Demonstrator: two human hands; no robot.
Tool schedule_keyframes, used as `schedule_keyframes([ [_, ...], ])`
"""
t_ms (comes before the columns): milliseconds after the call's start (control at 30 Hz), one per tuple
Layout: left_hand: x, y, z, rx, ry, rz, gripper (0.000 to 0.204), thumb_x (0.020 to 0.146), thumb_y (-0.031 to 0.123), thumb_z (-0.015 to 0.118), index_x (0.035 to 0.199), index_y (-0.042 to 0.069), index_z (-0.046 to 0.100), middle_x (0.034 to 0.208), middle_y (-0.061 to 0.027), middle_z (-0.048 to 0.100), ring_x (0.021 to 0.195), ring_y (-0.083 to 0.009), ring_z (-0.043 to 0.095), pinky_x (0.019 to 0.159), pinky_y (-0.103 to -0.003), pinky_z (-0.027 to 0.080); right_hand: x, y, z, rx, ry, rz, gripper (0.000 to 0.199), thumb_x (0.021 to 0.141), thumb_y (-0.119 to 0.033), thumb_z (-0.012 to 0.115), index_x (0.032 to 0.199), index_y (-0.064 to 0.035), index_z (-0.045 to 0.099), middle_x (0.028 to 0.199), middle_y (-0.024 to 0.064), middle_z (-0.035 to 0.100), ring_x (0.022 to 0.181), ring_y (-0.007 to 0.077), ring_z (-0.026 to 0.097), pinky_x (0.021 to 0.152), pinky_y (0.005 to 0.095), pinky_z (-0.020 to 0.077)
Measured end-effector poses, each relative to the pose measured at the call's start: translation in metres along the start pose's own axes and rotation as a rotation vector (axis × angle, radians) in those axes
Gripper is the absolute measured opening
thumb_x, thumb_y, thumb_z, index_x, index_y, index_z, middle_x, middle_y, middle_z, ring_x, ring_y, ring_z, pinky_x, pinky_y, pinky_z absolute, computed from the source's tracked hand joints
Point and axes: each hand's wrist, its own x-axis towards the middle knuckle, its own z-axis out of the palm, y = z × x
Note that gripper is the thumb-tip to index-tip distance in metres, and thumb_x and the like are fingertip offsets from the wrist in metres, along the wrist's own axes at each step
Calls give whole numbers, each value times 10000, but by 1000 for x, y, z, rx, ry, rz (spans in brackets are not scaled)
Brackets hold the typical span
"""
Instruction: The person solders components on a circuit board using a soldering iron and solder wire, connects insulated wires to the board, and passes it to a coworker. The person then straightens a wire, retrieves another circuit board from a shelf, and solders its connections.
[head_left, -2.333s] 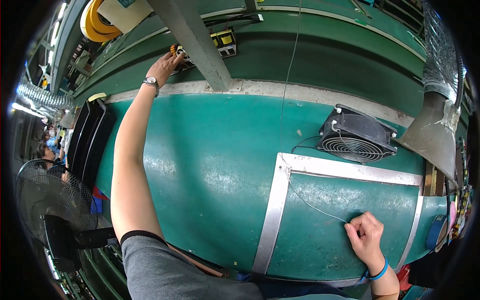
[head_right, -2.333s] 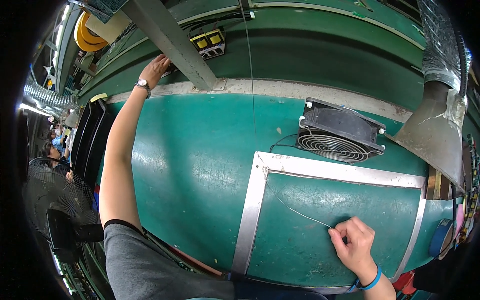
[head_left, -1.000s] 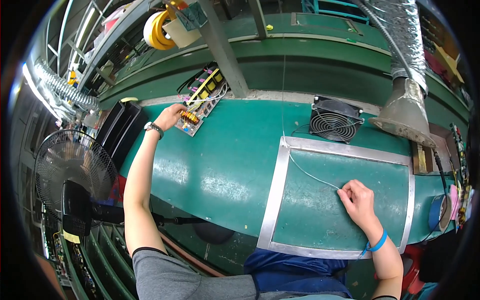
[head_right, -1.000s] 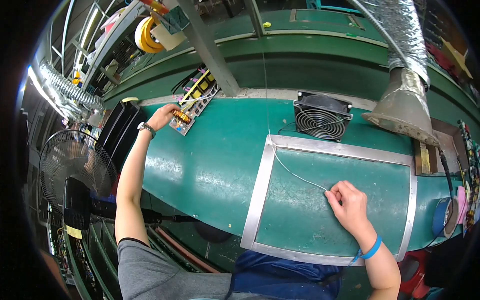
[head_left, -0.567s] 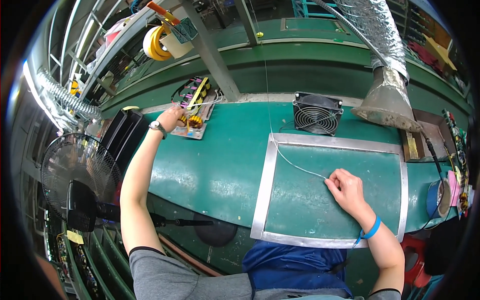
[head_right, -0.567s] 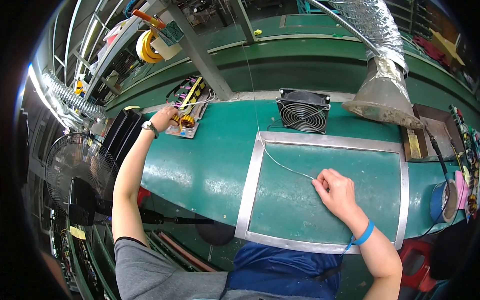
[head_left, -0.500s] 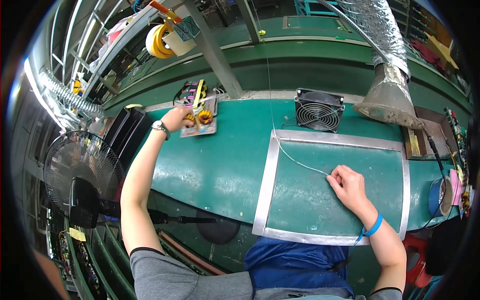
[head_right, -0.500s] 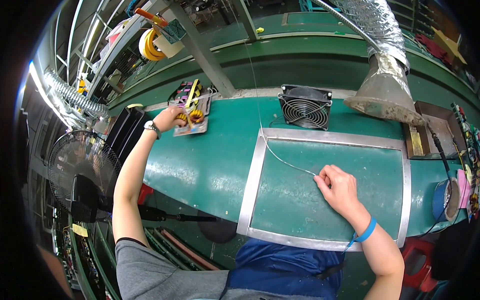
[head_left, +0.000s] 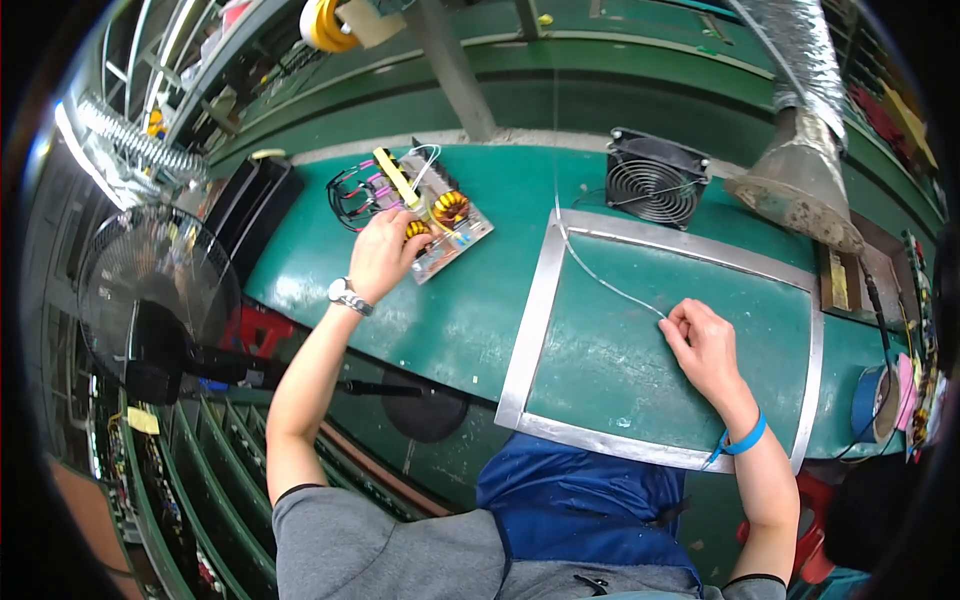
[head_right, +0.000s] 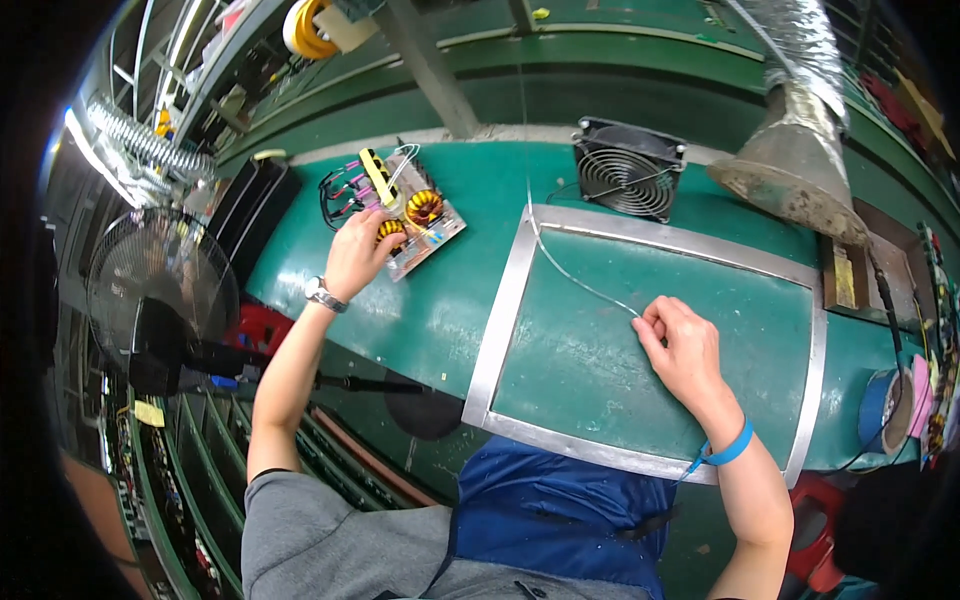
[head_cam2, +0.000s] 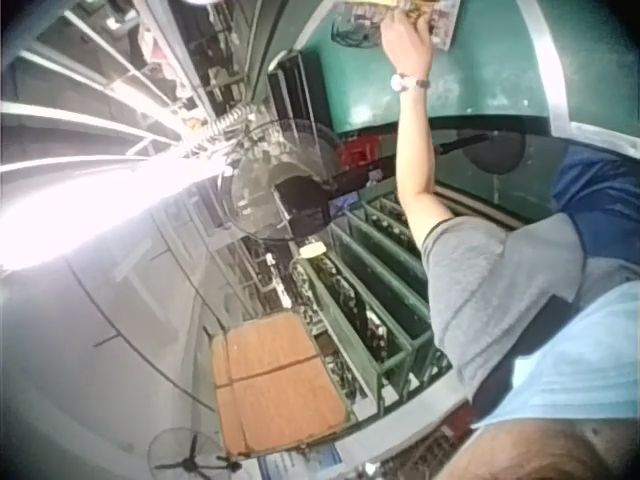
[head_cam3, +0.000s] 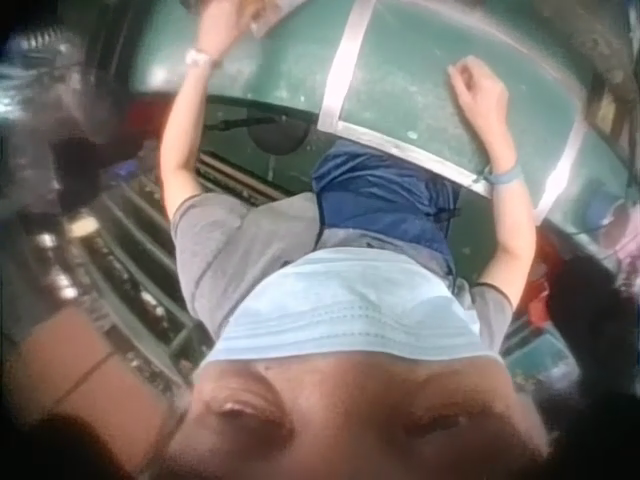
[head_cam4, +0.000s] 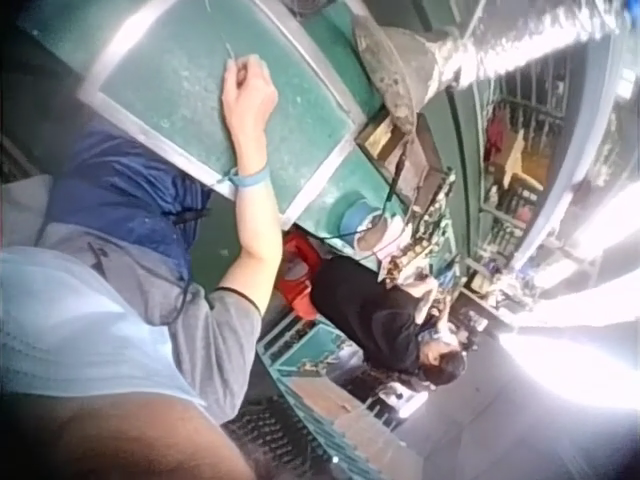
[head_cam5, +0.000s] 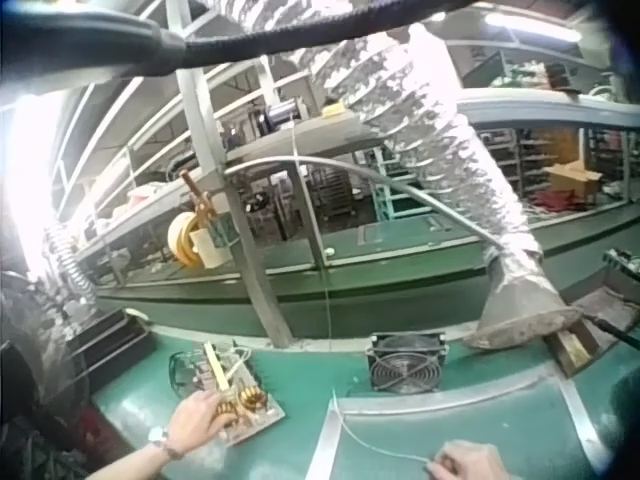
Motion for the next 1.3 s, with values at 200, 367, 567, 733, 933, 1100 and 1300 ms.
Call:
schedule_keyframes([
  [200, -28, 39, 16, -4, 120, -148, 356, 835, 164, 681, 1135, 16, 558, 979, -147, 599, 901, -326, 574, 751, -407, 489, 1, 1, 4, -4, 7, -2, 153, 804, -70, 700, 753, -26, 563, 635, 72, 513, 522, 191, 487, 498, 320, 402],
  [367, -31, 40, 24, 78, 136, -167, 395, 840, 174, 677, 1157, -1, 520, 951, -134, 564, 877, -299, 561, 725, -394, 488, 1, -2, 5, -16, 9, 32, 155, 810, -65, 695, 750, -19, 560, 629, 67, 507, 516, 172, 470, 492, 309, 388],
  [567, -18, 30, 29, 267, 140, -108, 342, 782, 322, 724, 908, 71, 530, 874, -73, 557, 835, -236, 544, 690, -366, 453, 0, 2, 5, -21, 19, 15, 149, 806, -69, 700, 759, -23, 567, 633, 66, 510, 516, 173, 469, 499, 314, 392],
  [733, -18, 23, 26, 324, 151, -38, 361, 806, 377, 691, 911, 68, 535, 850, -72, 573, 833, -241, 542, 703, -365, 419, -1, -1, 5, -4, 29, -17, 140, 802, -70, 703, 775, -26, 574, 640, 68, 515, 518, 177, 475, 503, 316, 400],
  [933, -22, 23, 33, 282, 191, -76, 366, 812, 364, 692, 940, 55, 544, 870, -86, 600, 835, -249, 562, 691, -380, 452, -4, -2, 2, 6, 16, -43, 134, 795, -75, 706, 789, -31, 579, 650, 74, 531, 537, 191, 508, 514, 323, 422],
  [1100, -19, 13, 36, 246, 61, -78, 405, 824, 392, 683, 960, 33, 553, 873, -110, 603, 827, -252, 604, 675, -353, 517, -5, -6, 2, -8, -38, -43, 143, 785, -79, 710, 798, -40, 573, 667, 72, 540, 558, 211, 528, 529, 342, 435],
  [1300, -16, 18, 23, 196, -32, -83, 387, 855, 360, 665, 948, 12, 524, 880, -123, 611, 868, -280, 616, 695, -384, 517, -4, -3, 1, -33, -32, -53, 137, 782, -82, 711, 802, -48, 580, 678, 72, 556, 567, 231, 545, 538, 358, 445],
])
